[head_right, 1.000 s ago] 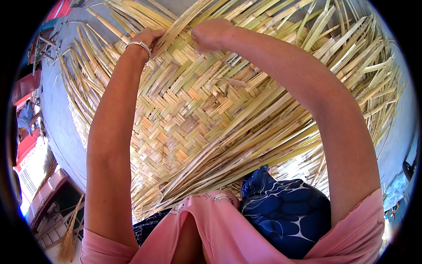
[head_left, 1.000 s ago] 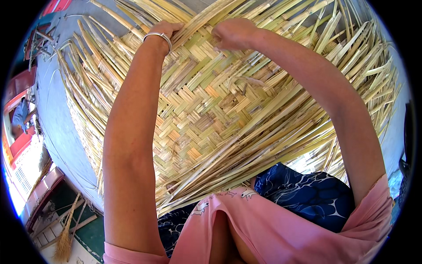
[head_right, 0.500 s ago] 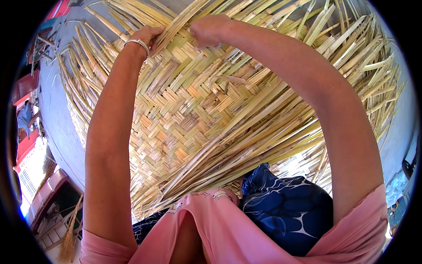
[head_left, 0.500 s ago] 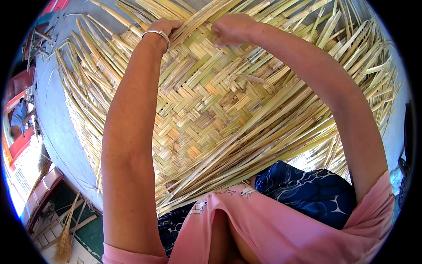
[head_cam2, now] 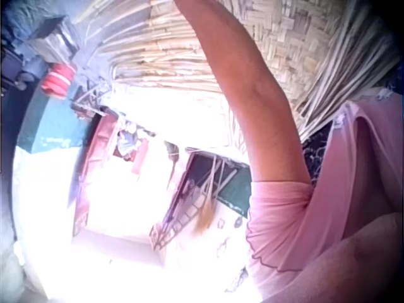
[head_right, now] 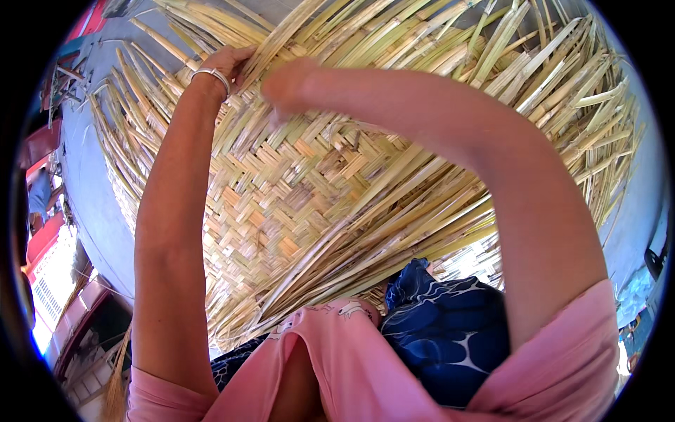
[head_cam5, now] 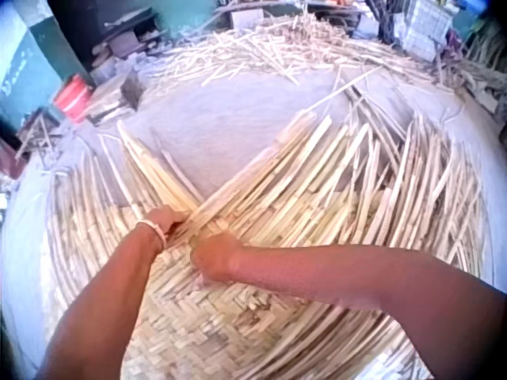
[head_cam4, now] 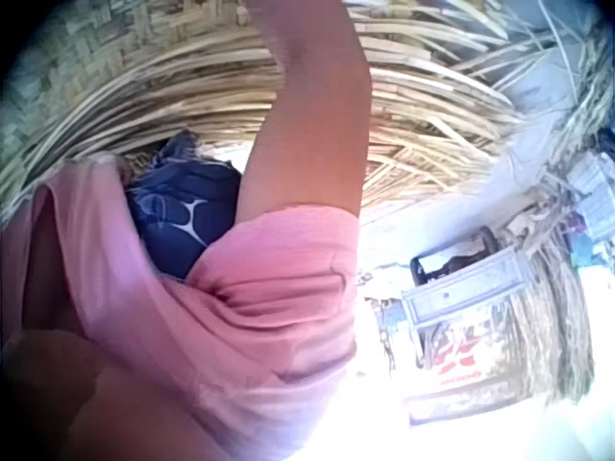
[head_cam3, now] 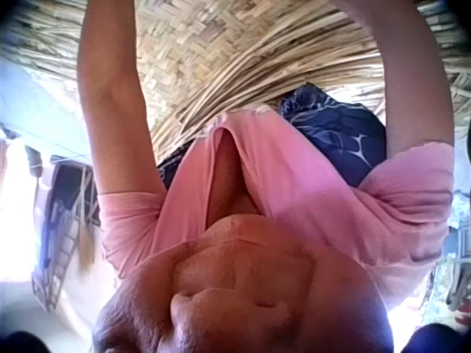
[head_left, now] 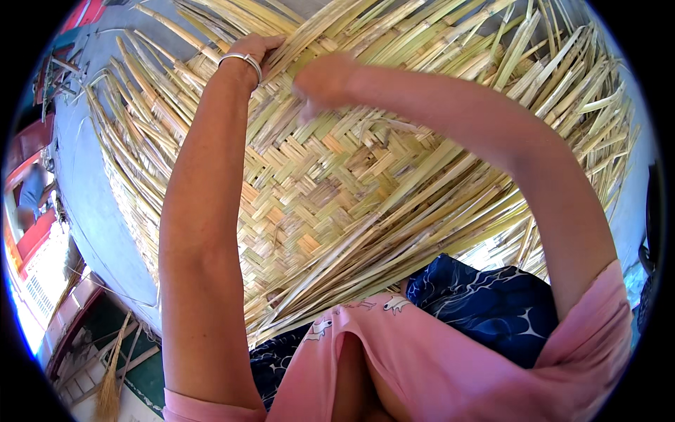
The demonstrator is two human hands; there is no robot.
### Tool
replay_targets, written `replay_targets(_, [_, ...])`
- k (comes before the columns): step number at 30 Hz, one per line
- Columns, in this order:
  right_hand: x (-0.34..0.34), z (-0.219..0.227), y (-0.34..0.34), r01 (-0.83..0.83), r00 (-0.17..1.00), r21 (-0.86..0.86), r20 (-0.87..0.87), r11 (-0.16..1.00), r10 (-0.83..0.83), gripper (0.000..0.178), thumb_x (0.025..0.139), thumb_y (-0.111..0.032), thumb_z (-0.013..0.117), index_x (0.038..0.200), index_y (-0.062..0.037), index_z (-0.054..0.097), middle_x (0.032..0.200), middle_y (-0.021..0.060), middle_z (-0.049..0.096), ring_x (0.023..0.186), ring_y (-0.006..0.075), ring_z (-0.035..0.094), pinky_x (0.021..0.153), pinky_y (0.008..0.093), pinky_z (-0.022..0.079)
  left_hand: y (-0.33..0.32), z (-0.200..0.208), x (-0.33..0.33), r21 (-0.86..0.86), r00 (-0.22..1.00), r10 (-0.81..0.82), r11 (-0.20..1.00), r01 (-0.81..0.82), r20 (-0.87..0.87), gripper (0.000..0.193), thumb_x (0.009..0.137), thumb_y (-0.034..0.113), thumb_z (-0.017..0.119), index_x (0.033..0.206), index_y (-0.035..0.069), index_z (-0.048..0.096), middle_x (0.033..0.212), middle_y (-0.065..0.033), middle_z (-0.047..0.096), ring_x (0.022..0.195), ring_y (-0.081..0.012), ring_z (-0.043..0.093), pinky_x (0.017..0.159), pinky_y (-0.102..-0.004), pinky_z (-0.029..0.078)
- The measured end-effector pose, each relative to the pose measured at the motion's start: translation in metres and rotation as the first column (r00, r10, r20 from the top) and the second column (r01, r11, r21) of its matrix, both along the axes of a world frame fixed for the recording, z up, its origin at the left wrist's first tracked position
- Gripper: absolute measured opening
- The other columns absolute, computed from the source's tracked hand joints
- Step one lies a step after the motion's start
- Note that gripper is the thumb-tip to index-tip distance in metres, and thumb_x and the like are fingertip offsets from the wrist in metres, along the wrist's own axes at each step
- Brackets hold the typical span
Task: The person weaves a large basket using dried palm leaves, interlacing strands by hand to form a tight pattern. The person sits on the floor and continuously adjusts the weave to maintain tension and alignment.
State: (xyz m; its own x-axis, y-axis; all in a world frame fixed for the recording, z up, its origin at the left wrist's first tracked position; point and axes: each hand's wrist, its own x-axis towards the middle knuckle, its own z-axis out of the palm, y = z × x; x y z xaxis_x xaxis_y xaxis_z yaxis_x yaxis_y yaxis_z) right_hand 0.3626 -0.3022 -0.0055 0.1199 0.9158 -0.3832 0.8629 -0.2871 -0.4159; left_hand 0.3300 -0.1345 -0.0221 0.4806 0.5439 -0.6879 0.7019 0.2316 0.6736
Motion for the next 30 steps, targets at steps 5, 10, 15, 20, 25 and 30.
replay_targets(5, [0.022,0.018,0.003,0.117,0.933,-0.067,-0.336,0.991,-0.133,0.029,0.08,-0.032,0.064,0.088,-0.0046,0.063,0.076,0.0102,0.063,0.067,0.0206,0.064,0.061,0.0352,0.05,-0.003,0.0,-0.006,0.002,0.997,-0.01,1.0,0.01,0.074,0.024,0.079,0.022,0.068,0.065,0.008,0.054,0.057,0.0,0.051,0.044,-0.0096,0.041,0.037,-0.0221,0.03])
replay_targets(10, [0.067,-0.002,-0.017,0.426,0.869,0.218,-0.37,0.878,-0.329,0.02,0.082,-0.017,0.058,0.092,-0.0013,0.063,0.076,0.0137,0.064,0.063,0.0207,0.064,0.061,0.0326,0.051,-0.005,0.009,-0.007,0.014,0.991,-0.091,0.996,0.09,0.094,0.022,0.077,0.019,0.067,0.063,0.006,0.056,0.054,-0.0005,0.048,0.041,-0.0096,0.039,0.035,-0.0229,0.029])
replay_targets(15, [0.064,-0.013,-0.001,0.644,0.7,0.162,-0.519,0.748,-0.491,0.018,0.079,-0.01,0.052,0.092,-0.0039,0.064,0.077,0.0128,0.065,0.058,0.021,0.062,0.058,0.0324,0.051,-0.005,0.013,-0.009,0.046,0.984,-0.122,0.992,0.117,0.129,0.02,0.075,0.016,0.066,0.062,0.006,0.055,0.051,-0.0009,0.047,0.037,-0.0099,0.039,0.034,-0.0244,0.029])
replay_targets(20, [0.074,-0.01,-0.004,0.745,-0.11,-0.362,-0.896,0.561,-0.431,0.021,0.082,-0.005,0.05,0.101,-0.0061,0.062,0.078,0.0047,0.062,0.067,0.0094,0.06,0.057,0.0242,0.049,0.001,0.006,-0.011,-0.073,0.979,-0.018,0.997,0.033,0.202,0.017,0.074,0.013,0.066,0.064,0.006,0.054,0.053,0.0002,0.047,0.037,-0.01,0.039,0.033,-0.024,0.031])
replay_targets(25, [0.075,0.021,0.005,0.769,0.337,0.04,-0.873,0.638,-0.352,0.024,0.084,-0.007,0.052,0.106,-0.0043,0.06,0.089,0.0052,0.063,0.082,0.011,0.06,0.07,0.0256,0.049,0.0,0.012,-0.014,-0.106,0.973,0.042,0.994,-0.019,0.225,0.015,0.074,0.009,0.066,0.084,0.002,0.057,0.067,-0.006,0.056,0.049,-0.0133,0.051,0.039,-0.0276,0.038])
replay_targets(30, [0.076,0.038,0.033,0.527,0.838,0.451,-0.42,0.72,-0.35,0.028,0.082,-0.01,0.056,0.11,-0.0055,0.06,0.096,0.0081,0.064,0.089,0.017,0.061,0.08,0.0296,0.047,-0.006,0.025,-0.021,-0.045,0.958,0.097,0.995,-0.088,0.27,0.016,0.073,0.004,0.066,0.086,0.0,0.058,0.073,-0.0073,0.06,0.054,-0.0163,0.056,0.043,-0.0283,0.043])
